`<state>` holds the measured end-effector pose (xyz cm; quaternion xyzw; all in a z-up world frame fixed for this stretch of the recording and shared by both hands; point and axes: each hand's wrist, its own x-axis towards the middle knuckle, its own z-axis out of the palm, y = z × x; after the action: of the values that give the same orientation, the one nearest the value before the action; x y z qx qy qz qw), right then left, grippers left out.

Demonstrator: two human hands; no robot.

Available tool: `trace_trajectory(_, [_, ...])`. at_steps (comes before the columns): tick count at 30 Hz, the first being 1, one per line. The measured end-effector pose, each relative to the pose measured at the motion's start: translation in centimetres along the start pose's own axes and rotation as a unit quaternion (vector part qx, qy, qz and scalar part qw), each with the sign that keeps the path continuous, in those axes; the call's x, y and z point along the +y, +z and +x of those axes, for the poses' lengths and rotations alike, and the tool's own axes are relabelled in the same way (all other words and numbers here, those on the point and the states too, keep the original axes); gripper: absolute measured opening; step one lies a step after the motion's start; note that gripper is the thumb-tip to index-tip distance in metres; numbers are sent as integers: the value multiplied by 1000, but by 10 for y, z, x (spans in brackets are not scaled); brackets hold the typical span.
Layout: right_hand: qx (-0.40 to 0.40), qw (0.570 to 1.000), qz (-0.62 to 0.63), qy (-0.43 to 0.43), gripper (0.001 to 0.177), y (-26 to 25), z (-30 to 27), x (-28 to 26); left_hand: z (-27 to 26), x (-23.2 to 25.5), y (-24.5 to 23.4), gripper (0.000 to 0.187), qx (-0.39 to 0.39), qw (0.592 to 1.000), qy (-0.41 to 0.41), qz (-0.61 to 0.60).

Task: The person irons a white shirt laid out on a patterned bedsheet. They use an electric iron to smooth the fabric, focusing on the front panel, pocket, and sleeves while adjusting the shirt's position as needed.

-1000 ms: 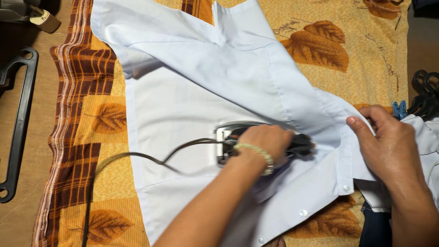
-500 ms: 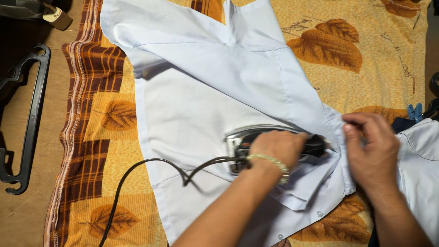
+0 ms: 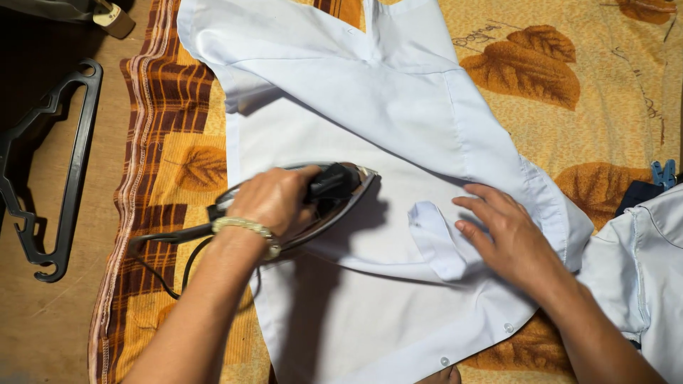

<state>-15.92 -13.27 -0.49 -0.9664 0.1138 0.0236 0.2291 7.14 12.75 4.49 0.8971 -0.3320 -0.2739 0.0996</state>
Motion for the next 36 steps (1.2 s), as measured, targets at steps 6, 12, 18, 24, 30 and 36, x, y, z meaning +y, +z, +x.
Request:
trace_trajectory(6, [-105,923,147,-340,54,85,-50,-117,-34,-32,-35,38,66,995,-63,-40])
trace_trajectory(12, [-278,854,-38,-437,22,149,-75,-151,-67,-59,-39,33,136,990,-16,-32])
trace_trajectory(18, [-320,874,230,-286,14,182,-97,-169,-93,-76,-26,41,79,994,-60,-38])
trace_trajectory(24, [-345,814,388,-260,15,176,-90,-191,-99,-83,-10,50,46,997,-64,-18])
trace_trajectory(30, [-55,964,152,-211,36,116,-24,-133,-96,-93,10,47,5,997,-71,-28])
trace_trajectory(36, [-81,996,-46,10,80,70,6,-76,-94,-99,16,52,-3,996,-88,-8])
